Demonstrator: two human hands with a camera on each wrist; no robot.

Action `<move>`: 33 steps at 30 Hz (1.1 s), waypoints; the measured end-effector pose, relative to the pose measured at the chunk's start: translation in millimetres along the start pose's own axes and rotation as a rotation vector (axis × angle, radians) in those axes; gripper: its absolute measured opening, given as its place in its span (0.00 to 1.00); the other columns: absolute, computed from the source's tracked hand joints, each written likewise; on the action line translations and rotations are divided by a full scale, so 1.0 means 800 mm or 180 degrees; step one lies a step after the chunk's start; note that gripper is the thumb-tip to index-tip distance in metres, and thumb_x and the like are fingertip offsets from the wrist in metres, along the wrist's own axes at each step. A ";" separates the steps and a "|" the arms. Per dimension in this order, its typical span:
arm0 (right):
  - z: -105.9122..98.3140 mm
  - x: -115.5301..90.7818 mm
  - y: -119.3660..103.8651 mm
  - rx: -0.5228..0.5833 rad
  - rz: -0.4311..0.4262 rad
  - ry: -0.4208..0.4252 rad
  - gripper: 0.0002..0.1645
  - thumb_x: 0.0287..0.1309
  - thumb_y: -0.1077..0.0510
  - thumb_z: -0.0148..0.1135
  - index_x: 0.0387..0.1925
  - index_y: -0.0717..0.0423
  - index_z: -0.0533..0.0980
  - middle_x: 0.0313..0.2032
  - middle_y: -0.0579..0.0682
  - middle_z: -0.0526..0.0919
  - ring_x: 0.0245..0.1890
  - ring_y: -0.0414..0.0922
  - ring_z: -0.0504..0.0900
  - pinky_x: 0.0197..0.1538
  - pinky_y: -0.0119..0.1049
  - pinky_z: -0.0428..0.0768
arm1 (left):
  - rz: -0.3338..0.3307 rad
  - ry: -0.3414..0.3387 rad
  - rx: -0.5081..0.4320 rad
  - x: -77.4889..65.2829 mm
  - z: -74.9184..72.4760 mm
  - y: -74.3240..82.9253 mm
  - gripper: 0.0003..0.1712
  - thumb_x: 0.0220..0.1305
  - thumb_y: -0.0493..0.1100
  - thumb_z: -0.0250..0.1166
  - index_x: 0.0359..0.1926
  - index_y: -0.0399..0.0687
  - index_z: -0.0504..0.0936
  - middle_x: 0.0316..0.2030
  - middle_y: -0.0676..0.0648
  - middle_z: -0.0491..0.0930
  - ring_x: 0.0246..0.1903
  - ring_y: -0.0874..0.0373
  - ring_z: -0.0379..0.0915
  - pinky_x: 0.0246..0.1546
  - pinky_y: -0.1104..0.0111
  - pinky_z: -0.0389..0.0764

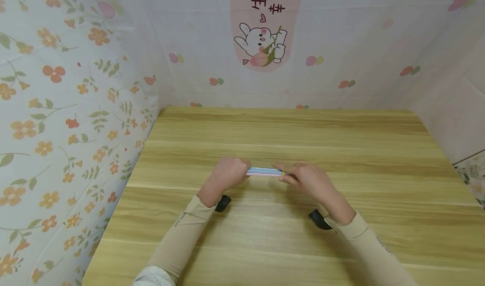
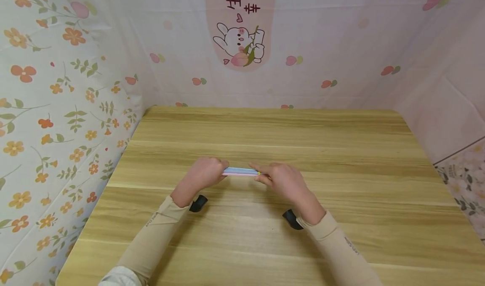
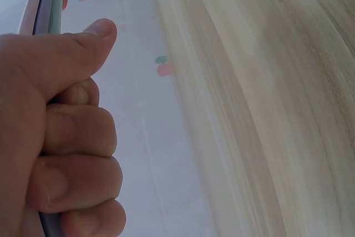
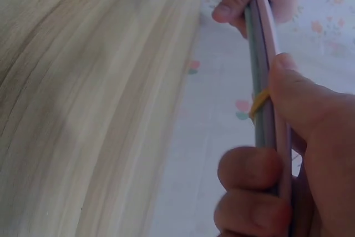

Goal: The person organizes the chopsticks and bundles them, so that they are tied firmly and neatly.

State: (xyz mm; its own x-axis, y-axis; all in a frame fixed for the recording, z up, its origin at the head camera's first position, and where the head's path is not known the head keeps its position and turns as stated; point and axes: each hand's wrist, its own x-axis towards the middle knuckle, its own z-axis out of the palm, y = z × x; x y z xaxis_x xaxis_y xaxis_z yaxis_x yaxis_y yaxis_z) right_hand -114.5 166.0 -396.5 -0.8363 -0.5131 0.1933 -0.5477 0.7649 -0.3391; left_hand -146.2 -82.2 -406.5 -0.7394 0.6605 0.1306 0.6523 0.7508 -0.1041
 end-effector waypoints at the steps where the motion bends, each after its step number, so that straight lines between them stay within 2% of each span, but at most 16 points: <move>1: 0.001 0.000 -0.001 -0.0054 0.0005 0.0014 0.27 0.55 0.45 0.65 0.58 0.39 0.76 0.31 0.45 0.85 0.20 0.35 0.67 0.23 0.29 0.66 | 0.0001 -0.0001 0.0007 0.000 0.000 0.000 0.11 0.60 0.48 0.67 0.25 0.50 0.78 0.17 0.55 0.76 0.15 0.67 0.57 0.15 0.72 0.70; 4: 0.004 0.001 -0.002 -0.0224 0.0003 0.0025 0.31 0.54 0.44 0.66 0.60 0.42 0.74 0.24 0.44 0.81 0.17 0.35 0.64 0.20 0.28 0.62 | -0.0007 -0.0018 -0.0018 0.001 0.000 0.000 0.11 0.61 0.47 0.67 0.25 0.50 0.78 0.17 0.55 0.76 0.15 0.67 0.57 0.14 0.72 0.70; 6: 0.006 0.002 -0.002 -0.0272 0.0017 -0.0014 0.33 0.54 0.44 0.66 0.62 0.46 0.73 0.26 0.46 0.82 0.18 0.36 0.64 0.20 0.29 0.63 | -0.0017 -0.0038 -0.0055 0.001 0.001 0.000 0.11 0.60 0.47 0.67 0.25 0.50 0.78 0.17 0.55 0.76 0.15 0.67 0.59 0.15 0.71 0.71; 8: 0.007 0.003 -0.002 -0.0253 0.0027 -0.0058 0.34 0.55 0.45 0.66 0.62 0.52 0.73 0.31 0.50 0.84 0.20 0.37 0.70 0.22 0.31 0.68 | -0.0011 -0.0065 -0.0082 0.000 0.002 -0.001 0.11 0.59 0.47 0.68 0.25 0.50 0.78 0.18 0.54 0.77 0.16 0.66 0.62 0.16 0.70 0.72; 11: 0.006 0.003 0.000 -0.0040 0.0039 -0.0136 0.29 0.56 0.48 0.66 0.56 0.60 0.75 0.38 0.55 0.85 0.28 0.41 0.78 0.31 0.37 0.77 | 0.0017 -0.0083 -0.0074 -0.001 0.004 -0.003 0.11 0.58 0.48 0.69 0.25 0.50 0.78 0.18 0.53 0.78 0.16 0.65 0.66 0.17 0.70 0.73; 13: 0.004 0.003 0.001 0.0105 0.0044 -0.0190 0.23 0.57 0.51 0.66 0.49 0.62 0.78 0.38 0.55 0.84 0.31 0.42 0.79 0.35 0.39 0.78 | 0.0029 -0.0102 -0.0076 -0.002 0.004 -0.003 0.11 0.57 0.49 0.70 0.25 0.50 0.78 0.19 0.53 0.79 0.17 0.65 0.68 0.18 0.69 0.74; 17: -0.002 0.003 0.005 0.0312 0.0044 -0.0352 0.13 0.60 0.54 0.63 0.40 0.62 0.80 0.33 0.50 0.81 0.29 0.40 0.76 0.34 0.36 0.77 | 0.0011 -0.0169 -0.0114 -0.003 0.004 -0.004 0.11 0.58 0.49 0.69 0.27 0.50 0.79 0.20 0.52 0.79 0.17 0.64 0.70 0.18 0.69 0.74; 25: -0.014 0.010 0.005 0.0397 -0.0047 -0.0619 0.08 0.63 0.56 0.60 0.33 0.57 0.77 0.26 0.43 0.73 0.25 0.37 0.67 0.30 0.31 0.69 | -0.0012 -0.0222 -0.0107 0.000 0.002 -0.003 0.11 0.60 0.49 0.68 0.28 0.50 0.78 0.20 0.52 0.80 0.17 0.65 0.68 0.17 0.69 0.74; 29: -0.014 0.012 0.002 0.0387 -0.0053 -0.0608 0.07 0.62 0.57 0.61 0.33 0.59 0.77 0.24 0.43 0.72 0.23 0.37 0.65 0.28 0.30 0.67 | -0.0011 -0.0196 -0.0075 0.000 0.001 -0.003 0.11 0.60 0.49 0.68 0.28 0.50 0.78 0.21 0.52 0.80 0.16 0.65 0.68 0.17 0.69 0.74; 33: -0.013 0.013 -0.001 0.0375 0.0005 -0.0540 0.10 0.62 0.58 0.61 0.39 0.62 0.79 0.30 0.49 0.80 0.26 0.38 0.73 0.31 0.32 0.73 | -0.0033 -0.0206 -0.0087 -0.001 0.000 -0.003 0.10 0.61 0.49 0.67 0.28 0.49 0.78 0.21 0.52 0.80 0.18 0.64 0.71 0.17 0.69 0.74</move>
State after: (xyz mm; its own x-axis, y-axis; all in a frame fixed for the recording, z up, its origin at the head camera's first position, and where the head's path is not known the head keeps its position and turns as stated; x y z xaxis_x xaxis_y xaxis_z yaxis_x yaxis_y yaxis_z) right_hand -123.3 163.9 -384.8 -0.8152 -0.5779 0.0382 -0.5313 0.7199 -0.4466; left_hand -147.5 -84.6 -406.5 -0.7548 0.6525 0.0674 0.6482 0.7577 -0.0760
